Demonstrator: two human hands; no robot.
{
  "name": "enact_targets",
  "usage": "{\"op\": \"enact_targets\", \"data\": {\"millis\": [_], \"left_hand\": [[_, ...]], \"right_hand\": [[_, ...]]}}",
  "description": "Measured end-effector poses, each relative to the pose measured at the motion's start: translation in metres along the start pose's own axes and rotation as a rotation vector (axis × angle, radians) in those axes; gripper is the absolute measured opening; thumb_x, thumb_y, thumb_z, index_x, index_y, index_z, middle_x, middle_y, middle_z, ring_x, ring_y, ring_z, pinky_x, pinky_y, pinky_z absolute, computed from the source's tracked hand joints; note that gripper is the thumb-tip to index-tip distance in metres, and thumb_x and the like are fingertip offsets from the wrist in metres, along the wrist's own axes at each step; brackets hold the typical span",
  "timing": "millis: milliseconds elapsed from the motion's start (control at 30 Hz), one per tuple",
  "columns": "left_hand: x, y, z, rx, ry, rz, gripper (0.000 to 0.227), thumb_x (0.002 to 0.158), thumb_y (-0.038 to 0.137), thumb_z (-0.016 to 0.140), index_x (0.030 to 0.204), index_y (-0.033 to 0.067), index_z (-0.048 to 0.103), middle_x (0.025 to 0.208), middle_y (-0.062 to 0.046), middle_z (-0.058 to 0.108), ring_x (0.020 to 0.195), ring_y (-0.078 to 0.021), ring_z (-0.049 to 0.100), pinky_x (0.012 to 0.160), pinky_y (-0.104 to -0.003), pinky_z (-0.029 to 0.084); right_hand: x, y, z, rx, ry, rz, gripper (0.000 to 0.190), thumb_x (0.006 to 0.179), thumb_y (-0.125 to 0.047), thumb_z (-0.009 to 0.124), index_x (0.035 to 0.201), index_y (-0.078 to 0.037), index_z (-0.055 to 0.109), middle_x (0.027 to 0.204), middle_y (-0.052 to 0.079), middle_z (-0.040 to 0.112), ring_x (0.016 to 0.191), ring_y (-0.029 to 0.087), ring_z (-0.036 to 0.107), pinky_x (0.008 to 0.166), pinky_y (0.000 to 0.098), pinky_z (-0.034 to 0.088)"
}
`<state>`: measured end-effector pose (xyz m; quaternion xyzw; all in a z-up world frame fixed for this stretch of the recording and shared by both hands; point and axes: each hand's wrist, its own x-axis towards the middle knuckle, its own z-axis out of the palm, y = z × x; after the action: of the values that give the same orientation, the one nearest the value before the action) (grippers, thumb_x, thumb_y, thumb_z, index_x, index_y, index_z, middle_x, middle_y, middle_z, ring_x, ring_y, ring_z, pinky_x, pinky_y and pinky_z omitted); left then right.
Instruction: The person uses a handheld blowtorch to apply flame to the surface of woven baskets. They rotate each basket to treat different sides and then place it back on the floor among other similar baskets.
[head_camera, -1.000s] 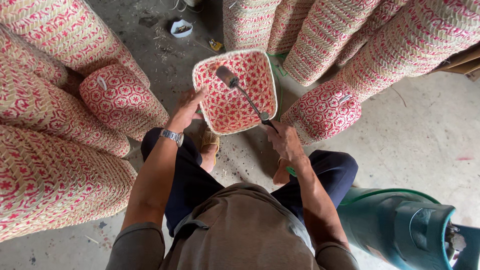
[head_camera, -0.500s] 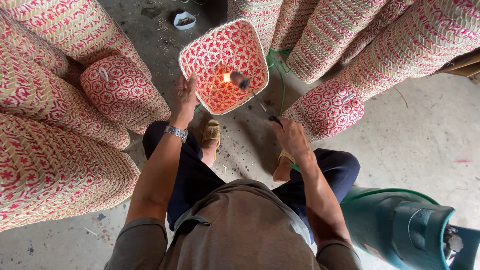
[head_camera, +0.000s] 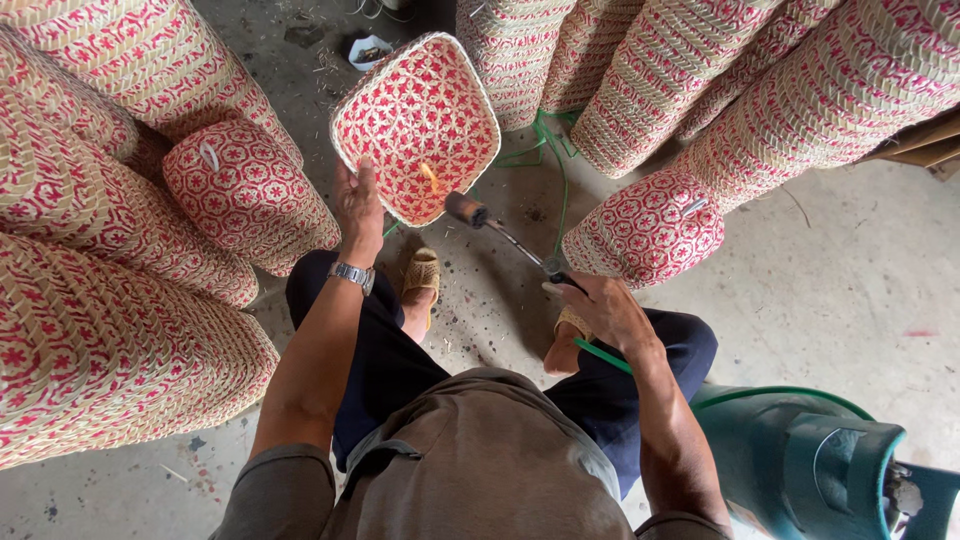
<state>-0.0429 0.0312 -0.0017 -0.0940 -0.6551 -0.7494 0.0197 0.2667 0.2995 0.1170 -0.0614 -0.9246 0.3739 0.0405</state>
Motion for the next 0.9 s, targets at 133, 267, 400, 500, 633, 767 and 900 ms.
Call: {"op": "enact_targets", "data": {"millis": [133,267,400,500,633,767,900], "left_hand": [[0.007,-0.006,-0.008,0.073,0.006,0.015,0.06,0.105,0.05,0.056,0.15,0.0109,0.049,0.131,-0.01,0.069,0.116,-0.0174,0.068,0.099,-0.035,0.058],[0.006,0.001,-0.006,0.224,-0.011,-0.032,0.069,0.1,0.056,0.054,0.154,0.0137,0.045,0.125,-0.007,0.069,0.108,-0.0154,0.068,0.089,-0.035,0.06],[0.001,0.02,0.001,0.501,-0.085,-0.166,0.077,0.104,0.057,0.047,0.159,0.0077,0.028,0.099,-0.015,0.065,0.079,-0.0183,0.067,0.063,-0.034,0.059],[0.0,0.026,0.0,0.602,-0.082,-0.204,0.076,0.104,0.058,0.043,0.156,0.005,0.03,0.087,-0.011,0.067,0.065,-0.016,0.066,0.05,-0.031,0.055],[0.009,-0.003,-0.002,0.657,-0.026,0.012,0.051,0.107,0.05,0.049,0.132,0.0043,0.051,0.082,-0.01,0.07,0.065,-0.0181,0.067,0.054,-0.035,0.054],[0.011,-0.032,0.005,0.696,-0.044,0.166,0.034,0.105,0.04,0.057,0.109,0.0071,0.063,0.081,-0.013,0.07,0.07,-0.0274,0.068,0.062,-0.044,0.053],[0.001,-0.031,0.024,0.791,0.004,0.416,0.025,0.103,0.032,0.06,0.102,0.0073,0.061,0.084,-0.012,0.066,0.067,-0.0255,0.064,0.059,-0.042,0.052]], "right_hand": [[0.011,0.002,-0.008,0.001,0.166,0.23,0.027,0.097,-0.028,0.065,0.111,-0.007,0.074,0.066,0.014,0.065,0.057,0.022,0.062,0.056,0.0403,0.05],[0.046,-0.012,-0.028,-0.039,0.211,0.296,0.03,0.102,-0.033,0.065,0.108,-0.005,0.075,0.064,0.011,0.062,0.054,0.019,0.056,0.054,0.0384,0.047],[0.063,-0.041,-0.025,0.083,0.237,-0.202,0.03,0.104,-0.03,0.06,0.115,-0.006,0.075,0.066,0.003,0.062,0.055,0.011,0.055,0.053,0.0309,0.045],[0.059,-0.049,-0.027,0.078,0.113,0.218,0.043,0.105,-0.035,0.068,0.08,0.0,0.07,0.058,0.006,0.056,0.053,0.012,0.05,0.051,0.0329,0.042],[0.045,-0.038,-0.035,0.232,0.332,0.246,0.043,0.103,-0.036,0.064,0.077,-0.002,0.061,0.058,0.003,0.052,0.049,0.011,0.049,0.045,0.0302,0.04],[0.041,-0.015,-0.037,0.361,0.398,0.314,0.043,0.107,-0.038,0.062,0.082,-0.002,0.061,0.063,0.002,0.054,0.051,0.01,0.049,0.047,0.0285,0.041],[0.052,0.014,-0.024,0.352,0.373,0.286,0.029,0.098,-0.028,0.069,0.093,0.0,0.066,0.069,0.005,0.063,0.055,0.011,0.055,0.048,0.0296,0.046]]}}
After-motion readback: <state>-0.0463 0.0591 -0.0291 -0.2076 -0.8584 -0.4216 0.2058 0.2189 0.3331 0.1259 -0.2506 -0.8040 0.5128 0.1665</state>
